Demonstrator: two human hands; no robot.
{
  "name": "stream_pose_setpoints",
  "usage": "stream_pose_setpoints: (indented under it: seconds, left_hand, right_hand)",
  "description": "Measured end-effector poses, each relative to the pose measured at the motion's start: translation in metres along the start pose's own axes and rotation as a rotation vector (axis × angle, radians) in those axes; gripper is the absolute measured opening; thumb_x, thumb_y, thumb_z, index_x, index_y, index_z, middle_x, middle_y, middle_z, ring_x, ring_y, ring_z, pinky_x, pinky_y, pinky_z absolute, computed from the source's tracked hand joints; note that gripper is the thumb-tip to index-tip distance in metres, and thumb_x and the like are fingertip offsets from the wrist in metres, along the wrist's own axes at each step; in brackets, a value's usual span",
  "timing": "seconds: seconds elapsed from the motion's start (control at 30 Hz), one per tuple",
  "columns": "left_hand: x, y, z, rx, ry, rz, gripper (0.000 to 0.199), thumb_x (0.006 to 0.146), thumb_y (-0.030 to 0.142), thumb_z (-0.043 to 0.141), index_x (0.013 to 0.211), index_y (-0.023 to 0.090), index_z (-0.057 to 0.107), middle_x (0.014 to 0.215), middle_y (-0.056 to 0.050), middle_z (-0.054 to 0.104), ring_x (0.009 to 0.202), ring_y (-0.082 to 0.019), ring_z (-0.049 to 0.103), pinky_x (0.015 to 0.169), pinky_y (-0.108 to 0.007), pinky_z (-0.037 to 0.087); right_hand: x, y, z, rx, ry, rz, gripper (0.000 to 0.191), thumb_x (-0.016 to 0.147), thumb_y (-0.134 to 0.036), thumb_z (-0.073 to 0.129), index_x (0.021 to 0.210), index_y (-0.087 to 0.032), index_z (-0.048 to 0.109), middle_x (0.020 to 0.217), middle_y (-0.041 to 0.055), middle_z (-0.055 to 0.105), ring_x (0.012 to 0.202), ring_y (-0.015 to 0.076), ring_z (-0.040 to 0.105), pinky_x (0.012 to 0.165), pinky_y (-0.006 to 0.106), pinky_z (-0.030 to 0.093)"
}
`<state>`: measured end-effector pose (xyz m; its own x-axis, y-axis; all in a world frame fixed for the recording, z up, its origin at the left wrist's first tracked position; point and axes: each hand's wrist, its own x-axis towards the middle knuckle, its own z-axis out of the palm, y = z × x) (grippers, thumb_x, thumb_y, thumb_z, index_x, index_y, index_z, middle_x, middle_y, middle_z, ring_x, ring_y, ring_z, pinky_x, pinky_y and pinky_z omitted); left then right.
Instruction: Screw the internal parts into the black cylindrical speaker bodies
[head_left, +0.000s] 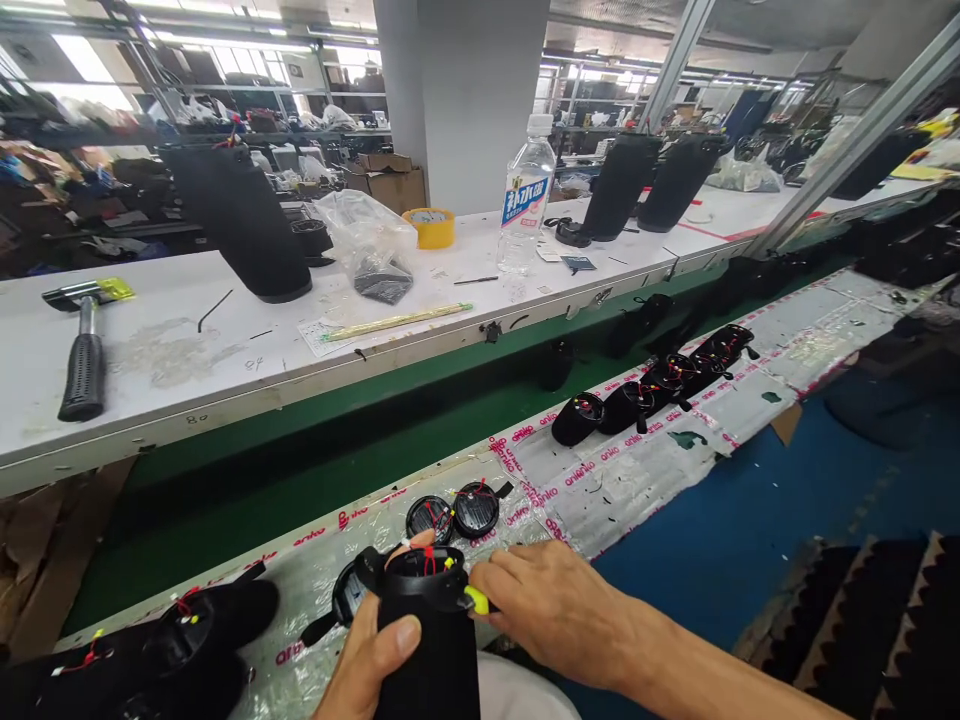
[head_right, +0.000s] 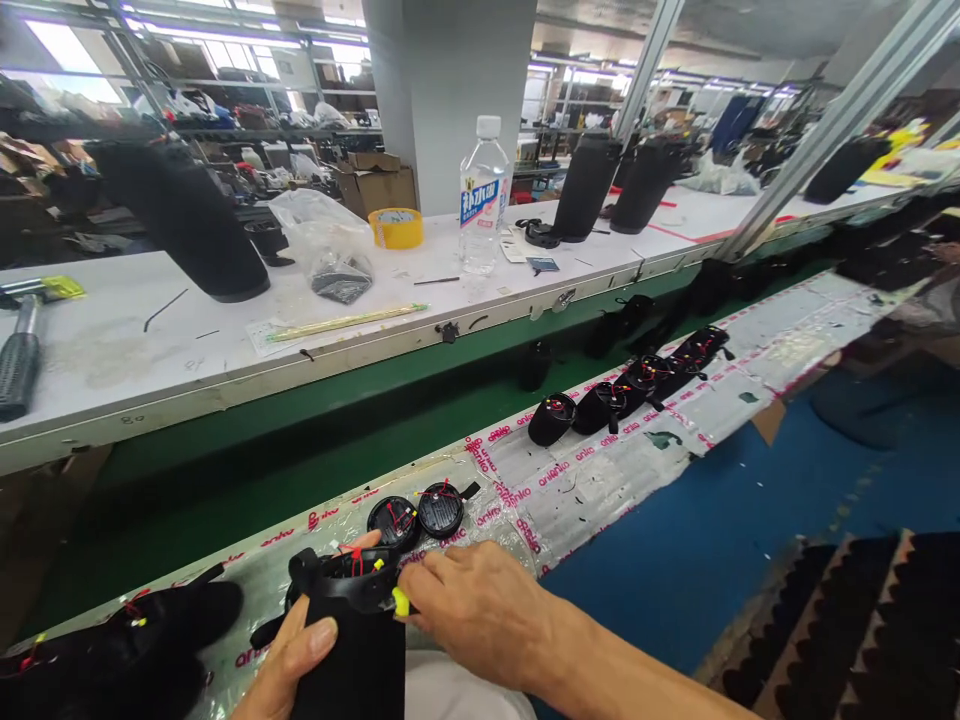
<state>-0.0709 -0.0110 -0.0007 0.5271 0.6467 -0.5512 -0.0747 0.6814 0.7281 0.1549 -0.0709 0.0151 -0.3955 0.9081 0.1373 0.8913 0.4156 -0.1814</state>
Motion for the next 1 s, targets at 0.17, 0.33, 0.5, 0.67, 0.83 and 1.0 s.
stream_pose_setpoints:
  seconds: [0.17, 0.33, 0.5, 0.67, 0.83, 1.0]
  left_hand:
    - [0.006, -0.002, 0.000, -0.182, -0.072, -0.118, 0.086, 0.072, 0.059, 0.075, 0.148, 0.025, 0.051, 0.125, -0.010, 0.076, 0.123, -0.040, 0.065, 0.102, -0.049, 0.053]
    - [0.011, -0.005, -0.004, -0.198, -0.036, 0.003, 0.086, 0.076, 0.048, 0.077, 0.153, 0.027, 0.043, 0.126, -0.009, 0.075, 0.118, -0.038, 0.068, 0.098, -0.045, 0.056]
    - [0.008, 0.001, 0.002, -0.088, 0.085, 0.112, 0.094, 0.072, 0.046, 0.084, 0.153, 0.026, 0.040, 0.129, -0.010, 0.073, 0.117, -0.039, 0.068, 0.098, -0.047, 0.056]
    - [0.004, 0.009, 0.013, -0.070, 0.168, 0.209, 0.101, 0.066, 0.043, 0.087, 0.152, 0.026, 0.039, 0.119, -0.011, 0.075, 0.106, -0.041, 0.071, 0.090, -0.049, 0.058]
    - [0.007, 0.007, 0.006, 0.063, 0.201, 0.277, 0.100, 0.066, 0.046, 0.088, 0.151, 0.027, 0.041, 0.117, -0.008, 0.075, 0.106, -0.034, 0.069, 0.093, -0.041, 0.054]
    - [0.010, 0.005, 0.002, 0.133, 0.169, 0.275, 0.095, 0.069, 0.049, 0.084, 0.150, 0.027, 0.039, 0.111, -0.007, 0.077, 0.105, -0.034, 0.069, 0.095, -0.044, 0.052]
  right_hand:
    - [-0.005, 0.004, -0.001, 0.258, 0.301, 0.003, 0.039, 0.114, -0.040, 0.025, 0.098, -0.021, 0.054, 0.075, -0.0010, 0.063, 0.063, 0.0149, 0.060, 0.057, 0.031, 0.038]
    - [-0.004, -0.011, -0.012, 0.331, 0.259, 0.241, 0.034, 0.115, -0.036, 0.022, 0.105, -0.023, 0.051, 0.083, -0.0012, 0.068, 0.068, 0.0152, 0.067, 0.059, 0.029, 0.041]
    - [-0.005, -0.034, -0.001, 0.117, 0.139, 0.262, 0.022, 0.112, -0.030, 0.028, 0.102, -0.025, 0.048, 0.075, -0.0026, 0.065, 0.057, 0.0196, 0.068, 0.046, 0.035, 0.031]
    - [0.001, -0.041, 0.007, 0.085, 0.081, 0.277, 0.013, 0.109, -0.031, 0.039, 0.102, -0.025, 0.047, 0.076, -0.0032, 0.065, 0.057, 0.0207, 0.068, 0.045, 0.037, 0.029]
    - [0.005, -0.041, 0.010, 0.084, 0.083, 0.277, 0.008, 0.107, -0.029, 0.042, 0.102, -0.026, 0.048, 0.078, -0.0031, 0.066, 0.059, 0.0210, 0.069, 0.046, 0.037, 0.030]
    - [0.003, -0.041, 0.014, 0.090, 0.064, 0.283, 0.004, 0.103, -0.024, 0.049, 0.101, -0.026, 0.047, 0.078, -0.0037, 0.066, 0.061, 0.0205, 0.070, 0.047, 0.036, 0.030]
